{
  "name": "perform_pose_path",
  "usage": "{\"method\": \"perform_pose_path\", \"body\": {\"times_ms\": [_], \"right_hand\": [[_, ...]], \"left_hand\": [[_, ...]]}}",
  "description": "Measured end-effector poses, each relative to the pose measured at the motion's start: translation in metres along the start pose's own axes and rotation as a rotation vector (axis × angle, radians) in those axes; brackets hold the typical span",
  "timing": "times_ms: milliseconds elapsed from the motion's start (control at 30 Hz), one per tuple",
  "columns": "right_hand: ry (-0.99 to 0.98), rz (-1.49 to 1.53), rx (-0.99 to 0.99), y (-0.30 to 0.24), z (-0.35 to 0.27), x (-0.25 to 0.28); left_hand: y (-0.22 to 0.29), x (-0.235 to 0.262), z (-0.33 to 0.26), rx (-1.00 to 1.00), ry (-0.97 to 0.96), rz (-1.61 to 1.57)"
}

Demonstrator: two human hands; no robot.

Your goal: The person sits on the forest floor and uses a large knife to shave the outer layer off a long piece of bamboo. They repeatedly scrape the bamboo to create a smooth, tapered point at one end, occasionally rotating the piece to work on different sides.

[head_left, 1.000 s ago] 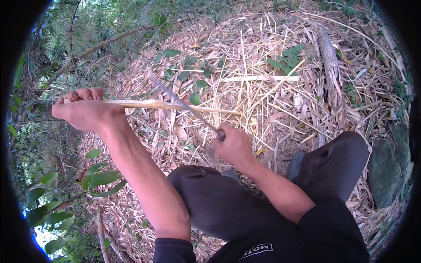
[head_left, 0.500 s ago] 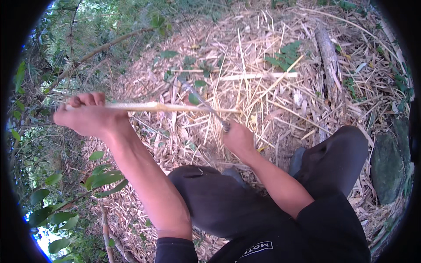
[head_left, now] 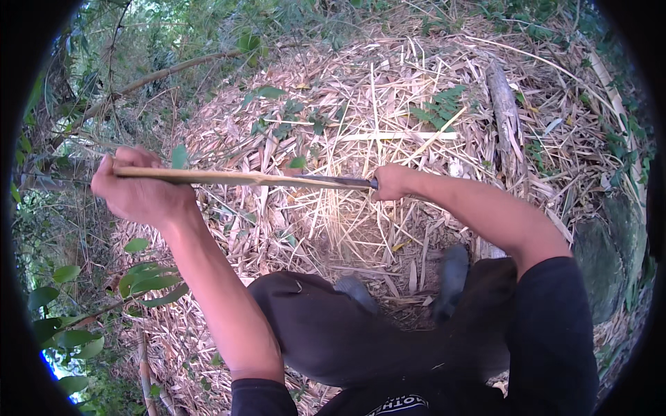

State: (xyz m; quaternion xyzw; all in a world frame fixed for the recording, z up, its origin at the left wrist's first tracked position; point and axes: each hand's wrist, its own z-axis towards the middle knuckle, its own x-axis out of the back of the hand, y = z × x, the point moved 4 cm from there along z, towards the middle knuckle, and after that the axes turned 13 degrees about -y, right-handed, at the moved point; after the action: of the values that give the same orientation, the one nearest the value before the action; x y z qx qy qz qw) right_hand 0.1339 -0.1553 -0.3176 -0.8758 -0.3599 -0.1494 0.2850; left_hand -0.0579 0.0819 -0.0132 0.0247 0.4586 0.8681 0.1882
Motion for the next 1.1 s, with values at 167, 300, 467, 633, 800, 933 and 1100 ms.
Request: {"method": "perform_pose_path", "body": {"times_ms": [167,300,467,633,800,933,1100], "right_hand": [[0.036,0.027,0.102,0.006,-0.018,-0.019],[0.208,0.236,0.206,0.013,-0.035,-0.056],[0.250,0.383,0.050,0.026,-0.026,-0.104],[0.304,0.211,0.335,-0.026,-0.095,-0.064],[0.285,0.248,0.337,-0.011,-0.069,-0.068],[0.276,0.324,0.072,0.073,0.016,-0.085],[0.160,0.314,0.219,0.013,-0.057,-0.064]], "left_hand": [[0.045,0.016,-0.059,-0.200,-0.159,0.091],[0.087,0.048,-0.103,-0.084,-0.287,-0.299],[0.112,0.054,-0.154,-0.128,-0.192,-0.025],[0.129,0.054,-0.167,-0.168,-0.228,0.128],[0.124,0.039,-0.161,-0.138,-0.159,0.172],[0.122,0.016,-0.159,-0.194,-0.055,0.092],[0.121,0.038,-0.150,-0.174,-0.123,0.106]]}}
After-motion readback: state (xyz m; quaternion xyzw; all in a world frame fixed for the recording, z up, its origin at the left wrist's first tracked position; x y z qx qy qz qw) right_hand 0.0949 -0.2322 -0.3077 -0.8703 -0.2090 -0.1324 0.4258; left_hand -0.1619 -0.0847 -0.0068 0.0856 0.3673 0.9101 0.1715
